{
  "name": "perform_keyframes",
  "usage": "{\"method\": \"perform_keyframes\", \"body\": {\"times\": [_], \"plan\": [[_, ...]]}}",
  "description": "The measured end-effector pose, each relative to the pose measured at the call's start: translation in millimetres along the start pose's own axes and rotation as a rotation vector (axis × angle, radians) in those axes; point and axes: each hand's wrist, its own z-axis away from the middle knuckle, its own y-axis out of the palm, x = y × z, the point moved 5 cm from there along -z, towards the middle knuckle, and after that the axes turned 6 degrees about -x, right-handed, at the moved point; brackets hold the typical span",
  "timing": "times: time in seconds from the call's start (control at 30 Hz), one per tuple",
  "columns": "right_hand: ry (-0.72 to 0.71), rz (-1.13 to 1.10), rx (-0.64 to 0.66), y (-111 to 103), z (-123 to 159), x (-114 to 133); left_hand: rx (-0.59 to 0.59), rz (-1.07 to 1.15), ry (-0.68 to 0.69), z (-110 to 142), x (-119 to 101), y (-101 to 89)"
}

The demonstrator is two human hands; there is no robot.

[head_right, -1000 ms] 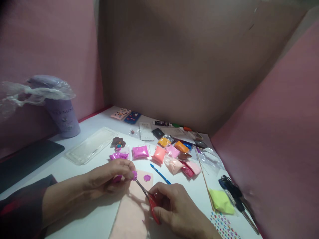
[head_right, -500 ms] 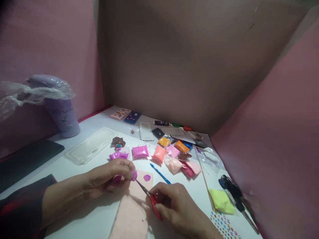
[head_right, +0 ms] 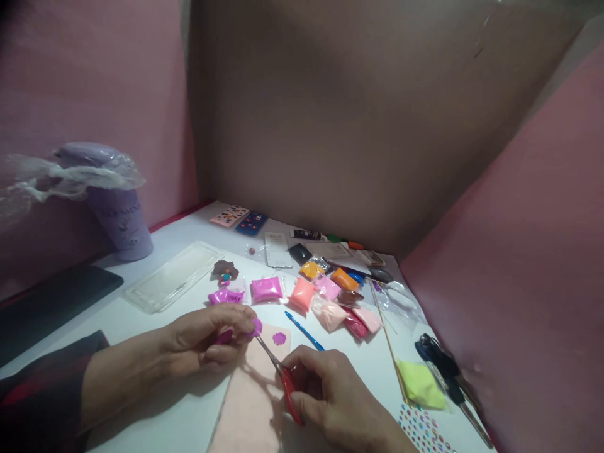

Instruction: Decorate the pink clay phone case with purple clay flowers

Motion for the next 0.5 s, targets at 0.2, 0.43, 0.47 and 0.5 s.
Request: {"method": "perform_keyframes", "body": {"times": [0.2,0.43,0.47,0.5], "plan": [[0.012,-0.043,0.01,1.3,-0.6,-0.9,0.006,0.035,0.022,1.2,-0.8,0.4],[0.012,-0.057,0.014,0.9,-0.3,-1.6,0.03,0.037,-0.008,-4.0,1.4,-2.3],[0.017,-0.053,0.01,0.3,0.0,-1.3,0.027,0.044,0.001,-3.5,1.1,-2.0],[0.024,-0.047,0.006,-0.4,0.3,-0.9,0.02,0.053,0.016,-2.7,0.3,-1.6]]}}
